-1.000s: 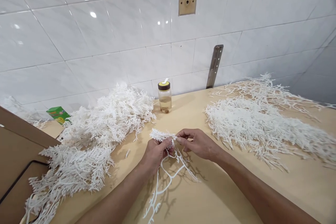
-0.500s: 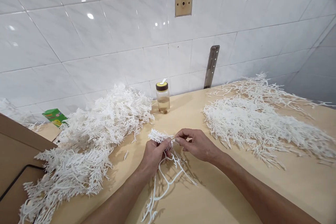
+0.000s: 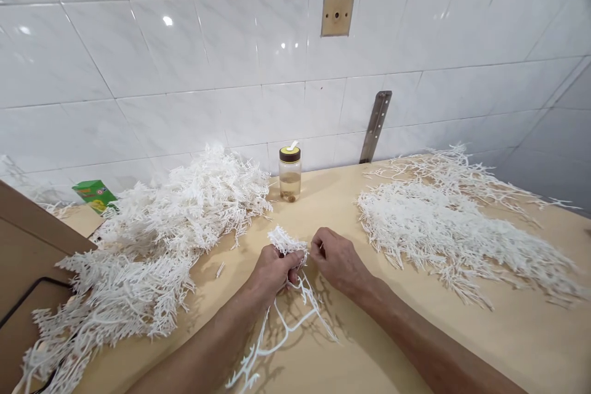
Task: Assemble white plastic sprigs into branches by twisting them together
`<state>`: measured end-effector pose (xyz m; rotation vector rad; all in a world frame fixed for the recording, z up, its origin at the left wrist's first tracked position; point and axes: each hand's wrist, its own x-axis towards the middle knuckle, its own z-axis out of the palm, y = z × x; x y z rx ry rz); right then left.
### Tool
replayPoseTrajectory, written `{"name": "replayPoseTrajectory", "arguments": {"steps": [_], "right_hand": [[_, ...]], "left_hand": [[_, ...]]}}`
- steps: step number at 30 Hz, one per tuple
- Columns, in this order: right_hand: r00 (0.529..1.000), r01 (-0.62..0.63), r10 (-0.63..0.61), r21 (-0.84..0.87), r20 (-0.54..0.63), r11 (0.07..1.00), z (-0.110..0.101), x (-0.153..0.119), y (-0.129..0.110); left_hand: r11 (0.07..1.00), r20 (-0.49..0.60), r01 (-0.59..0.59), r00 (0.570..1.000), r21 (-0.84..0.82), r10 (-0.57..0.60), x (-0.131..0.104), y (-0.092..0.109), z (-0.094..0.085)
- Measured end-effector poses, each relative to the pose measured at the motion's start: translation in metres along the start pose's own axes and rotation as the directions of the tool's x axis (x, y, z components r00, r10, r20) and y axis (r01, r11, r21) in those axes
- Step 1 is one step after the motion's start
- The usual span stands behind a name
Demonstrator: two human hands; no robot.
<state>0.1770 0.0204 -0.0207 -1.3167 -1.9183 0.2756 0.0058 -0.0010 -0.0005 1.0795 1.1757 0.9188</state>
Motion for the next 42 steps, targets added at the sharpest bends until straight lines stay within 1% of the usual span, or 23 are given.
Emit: {"name": "replayPoseTrajectory", "arguments": {"steps": [2,4,6,7,9,11,12,15,18,20,22,26,29,32,36,39,42], "right_hand": [[0.991,-0.112,0.106,-0.070,-0.081,0.991,0.002,0.004,0.012],[0.971,-0.223,0.211,-0.108,-0.112,0.969,0.000,0.006,0.027],[0.959,-0.269,0.251,-0.150,-0.129,0.951,-0.005,0.006,0.039],[0.958,-0.269,0.245,-0.177,-0.146,0.947,-0.007,0.006,0.044],[0.962,-0.236,0.195,-0.221,-0.193,0.946,-0.009,0.005,0.049],[0.965,-0.163,0.109,-0.220,-0.238,0.962,-0.007,0.004,0.047],[0.966,-0.119,0.068,-0.192,-0.250,0.974,-0.006,0.003,0.043],[0.972,-0.014,0.007,-0.028,-0.236,0.999,0.004,-0.002,0.023],[0.985,0.009,0.012,0.120,-0.170,0.993,0.015,-0.009,0.001],[0.989,0.016,0.010,0.174,-0.147,0.985,0.020,-0.013,-0.009],[0.989,0.042,-0.014,0.191,-0.147,0.981,0.021,-0.015,-0.014],[0.988,0.123,-0.103,0.186,-0.114,0.975,0.016,-0.013,-0.017],[0.989,0.137,-0.122,0.224,-0.081,0.965,0.013,-0.011,-0.016],[0.993,0.115,-0.101,0.285,-0.063,0.952,0.014,-0.009,-0.015],[0.998,0.048,-0.029,0.365,-0.057,0.930,0.015,-0.007,-0.017],[0.998,0.011,0.015,0.372,-0.065,0.928,0.015,-0.007,-0.019],[0.996,0.014,0.018,0.369,-0.084,0.929,0.015,-0.008,-0.020]], "left_hand": [[0.998,0.011,-0.010,1.000,-0.058,0.011,0.000,-0.004,-0.001],[0.988,0.024,-0.045,0.999,-0.150,0.049,0.003,-0.008,-0.004],[0.961,0.031,-0.078,0.996,-0.264,0.089,0.008,-0.010,-0.007],[0.947,0.031,-0.079,0.995,-0.312,0.093,0.011,-0.011,-0.009],[0.925,0.023,-0.065,0.997,-0.375,0.079,0.016,-0.012,-0.012],[0.914,0.005,-0.070,0.997,-0.400,0.078,0.019,-0.013,-0.014],[0.913,-0.007,-0.086,0.996,-0.399,0.091,0.020,-0.014,-0.015],[0.934,-0.037,-0.158,0.987,-0.321,0.154,0.020,-0.016,-0.018],[0.957,-0.087,-0.210,0.977,-0.200,0.196,0.018,-0.012,-0.020],[0.964,-0.117,-0.207,0.975,-0.166,0.189,0.016,-0.007,-0.021],[0.975,-0.129,-0.185,0.977,-0.119,0.170,0.012,-0.002,-0.020],[0.988,-0.151,-0.142,0.977,0.064,0.150,0.009,0.003,-0.017],[0.981,-0.162,-0.145,0.973,0.127,0.165,0.009,0.002,-0.016],[0.976,-0.171,-0.148,0.970,0.161,0.175,0.010,0.001,-0.014],[0.976,-0.197,-0.124,0.967,0.179,0.159,0.013,0.000,-0.011],[0.976,-0.205,-0.125,0.966,0.177,0.161,0.013,0.000,-0.010],[0.981,-0.193,-0.134,0.968,0.143,0.160,0.011,0.000,-0.010]]}}
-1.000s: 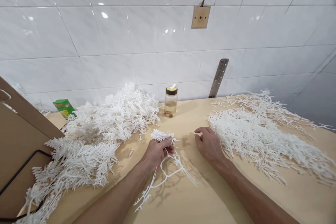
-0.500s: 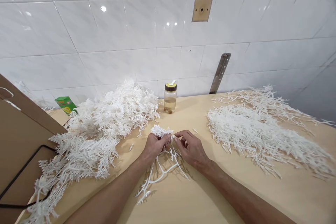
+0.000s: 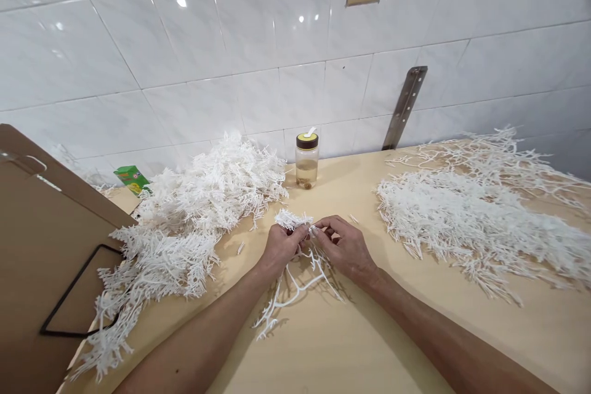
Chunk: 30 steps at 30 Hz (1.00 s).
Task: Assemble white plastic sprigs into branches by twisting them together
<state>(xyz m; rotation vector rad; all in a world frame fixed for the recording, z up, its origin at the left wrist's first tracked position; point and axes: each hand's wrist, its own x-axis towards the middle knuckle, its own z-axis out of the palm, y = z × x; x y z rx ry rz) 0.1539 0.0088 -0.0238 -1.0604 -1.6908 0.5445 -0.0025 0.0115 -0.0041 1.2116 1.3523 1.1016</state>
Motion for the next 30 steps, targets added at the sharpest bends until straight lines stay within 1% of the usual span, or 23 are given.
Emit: {"name": "replayPoseTrajectory", "arguments": {"steps": [5,9,13,21,24,27,30], "right_hand": [[0.998,0.067,-0.067,-0.036,-0.014,0.997,0.001,-0.002,0.003],[0.994,0.103,-0.104,-0.077,-0.017,0.992,0.000,-0.003,0.002],[0.993,0.118,-0.118,-0.091,0.003,0.989,0.000,-0.004,0.001],[0.994,0.108,-0.109,-0.105,-0.005,0.989,0.001,-0.005,0.002],[0.993,0.117,-0.118,-0.101,-0.005,0.988,0.001,-0.005,0.001],[0.992,0.129,-0.129,-0.096,0.008,0.987,0.000,-0.005,0.001],[0.991,0.135,-0.134,-0.098,0.018,0.986,0.000,-0.005,0.002]], "left_hand": [[0.997,0.037,0.007,0.999,-0.079,-0.005,-0.001,-0.001,-0.003],[0.997,0.059,0.000,0.998,-0.078,0.005,-0.001,-0.001,-0.004],[0.999,0.060,-0.006,0.998,-0.047,0.009,-0.004,0.002,-0.004],[0.992,0.136,-0.036,0.989,-0.122,0.052,0.000,-0.008,-0.007],[0.992,0.125,-0.046,0.990,-0.118,0.060,0.002,-0.009,-0.006],[0.995,0.098,-0.058,0.993,-0.085,0.066,0.003,-0.008,-0.005],[0.997,0.099,-0.055,0.993,-0.045,0.059,0.002,-0.007,-0.005]]}}
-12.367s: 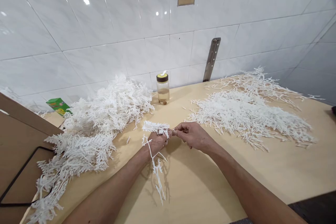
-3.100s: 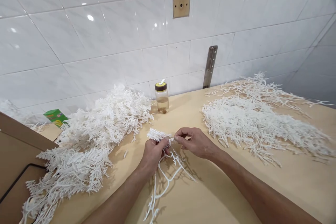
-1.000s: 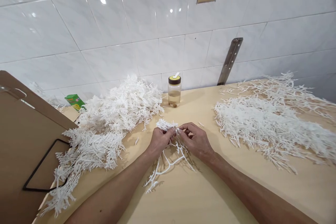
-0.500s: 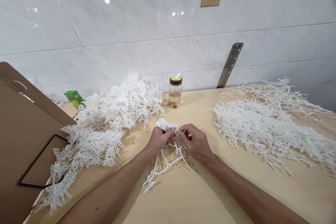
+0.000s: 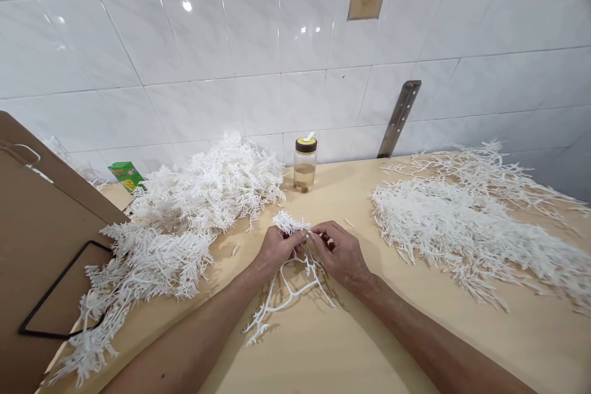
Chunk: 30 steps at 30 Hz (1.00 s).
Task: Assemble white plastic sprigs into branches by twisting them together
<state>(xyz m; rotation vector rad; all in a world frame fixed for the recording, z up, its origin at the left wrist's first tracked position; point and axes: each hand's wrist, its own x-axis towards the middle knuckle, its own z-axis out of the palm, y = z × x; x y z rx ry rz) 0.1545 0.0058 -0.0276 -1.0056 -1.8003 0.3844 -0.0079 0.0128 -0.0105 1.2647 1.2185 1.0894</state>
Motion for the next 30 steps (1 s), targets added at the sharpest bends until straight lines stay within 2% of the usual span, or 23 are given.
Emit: {"name": "replayPoseTrajectory", "arguments": {"steps": [12,15,18,22,23,25,28,30], "right_hand": [[0.999,0.036,-0.038,-0.082,-0.024,0.996,0.006,-0.002,0.006],[0.998,0.023,-0.030,-0.138,-0.052,0.990,0.010,-0.002,0.008],[0.991,-0.086,0.067,-0.162,-0.119,0.983,0.012,0.002,0.012],[0.923,-0.337,0.297,-0.141,-0.245,0.931,0.005,0.008,0.022],[0.919,-0.349,0.309,-0.137,-0.245,0.927,0.004,0.009,0.023],[0.944,-0.300,0.270,-0.152,-0.190,0.942,0.000,0.009,0.025],[0.980,-0.198,0.186,-0.217,-0.073,0.956,-0.005,0.008,0.028],[0.983,-0.180,0.181,-0.288,-0.021,0.941,-0.012,0.008,0.032]], "left_hand": [[0.999,0.040,0.039,0.998,0.001,-0.039,-0.004,0.006,0.001],[0.999,0.008,0.034,0.999,0.004,-0.034,-0.003,0.005,0.005],[1.000,-0.046,0.029,0.998,0.000,-0.029,-0.001,0.002,0.008],[0.997,-0.023,0.045,0.999,-0.068,-0.047,-0.002,0.000,0.002],[0.995,-0.002,0.046,0.999,-0.087,-0.047,-0.002,-0.001,-0.001],[0.994,0.019,0.047,0.999,-0.103,-0.045,-0.001,-0.002,-0.005],[0.997,-0.051,-0.015,0.999,-0.081,0.010,0.000,-0.002,-0.009],[0.995,-0.095,-0.071,0.993,-0.068,0.064,0.000,-0.001,-0.008]]}}
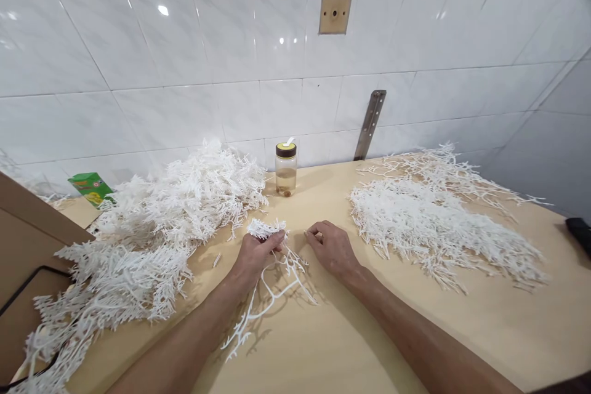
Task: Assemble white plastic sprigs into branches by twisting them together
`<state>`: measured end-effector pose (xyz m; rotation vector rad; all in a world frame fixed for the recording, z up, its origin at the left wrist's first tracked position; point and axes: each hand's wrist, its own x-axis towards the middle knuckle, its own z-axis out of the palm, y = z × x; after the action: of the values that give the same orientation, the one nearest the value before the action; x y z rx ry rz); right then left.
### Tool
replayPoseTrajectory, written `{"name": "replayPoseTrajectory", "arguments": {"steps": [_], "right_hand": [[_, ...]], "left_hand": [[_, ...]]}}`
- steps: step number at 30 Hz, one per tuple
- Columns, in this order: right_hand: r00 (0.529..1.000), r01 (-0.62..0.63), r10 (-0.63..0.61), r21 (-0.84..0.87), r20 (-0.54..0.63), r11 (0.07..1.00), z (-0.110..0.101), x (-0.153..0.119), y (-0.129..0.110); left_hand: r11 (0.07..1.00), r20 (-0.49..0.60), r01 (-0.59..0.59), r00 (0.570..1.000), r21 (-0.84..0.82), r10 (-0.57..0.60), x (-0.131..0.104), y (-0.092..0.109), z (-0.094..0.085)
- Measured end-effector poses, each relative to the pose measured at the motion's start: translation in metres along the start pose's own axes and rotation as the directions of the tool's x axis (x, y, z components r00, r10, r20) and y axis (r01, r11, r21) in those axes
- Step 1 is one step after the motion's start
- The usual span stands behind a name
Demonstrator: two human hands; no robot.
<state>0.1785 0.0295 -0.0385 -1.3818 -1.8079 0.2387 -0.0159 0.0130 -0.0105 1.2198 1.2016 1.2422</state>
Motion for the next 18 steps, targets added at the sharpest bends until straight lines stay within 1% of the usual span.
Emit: {"name": "replayPoseTrajectory", "arguments": {"steps": [2,4,6,8,10,11,13,15,16,18], "right_hand": [[0.999,-0.029,0.032,-0.117,0.025,0.993,-0.008,0.003,0.009],[0.996,-0.080,0.085,-0.260,0.007,0.962,-0.018,0.008,0.019],[0.990,-0.140,0.125,-0.375,-0.066,0.916,-0.028,0.011,0.025],[0.979,-0.169,0.108,-0.403,-0.170,0.899,-0.035,0.013,0.025],[0.971,-0.116,0.039,-0.317,-0.237,0.941,-0.035,0.011,0.017],[0.970,-0.066,0.007,-0.233,-0.244,0.970,-0.033,0.010,0.011],[0.977,0.018,-0.020,-0.014,-0.214,1.000,-0.026,0.004,-0.006],[0.989,0.055,-0.029,0.180,-0.146,0.982,-0.018,-0.003,-0.024],[0.992,0.072,-0.044,0.243,-0.117,0.967,-0.015,-0.007,-0.032],[0.991,0.117,-0.093,0.306,-0.091,0.945,-0.010,-0.012,-0.043]], "left_hand": [[1.000,-0.007,-0.012,1.000,-0.010,0.012,-0.001,0.001,0.001],[1.000,-0.006,0.009,1.000,-0.023,-0.009,-0.001,0.001,0.001],[0.999,-0.011,0.031,0.999,-0.036,-0.031,0.000,-0.002,0.001],[0.997,-0.016,0.042,0.999,-0.072,-0.043,0.001,-0.005,0.001],[0.989,-0.009,0.055,0.998,-0.138,-0.057,0.002,-0.005,0.001],[0.983,-0.001,0.066,0.998,-0.172,-0.067,0.002,-0.004,0.002],[0.973,0.026,0.108,0.994,-0.205,-0.105,0.000,0.000,0.003],[0.966,0.046,0.154,0.988,-0.210,-0.148,-0.002,0.005,0.005],[0.961,0.051,0.169,0.986,-0.219,-0.161,-0.004,0.008,0.006],[0.955,0.053,0.183,0.983,-0.233,-0.175,-0.005,0.012,0.007]]}}
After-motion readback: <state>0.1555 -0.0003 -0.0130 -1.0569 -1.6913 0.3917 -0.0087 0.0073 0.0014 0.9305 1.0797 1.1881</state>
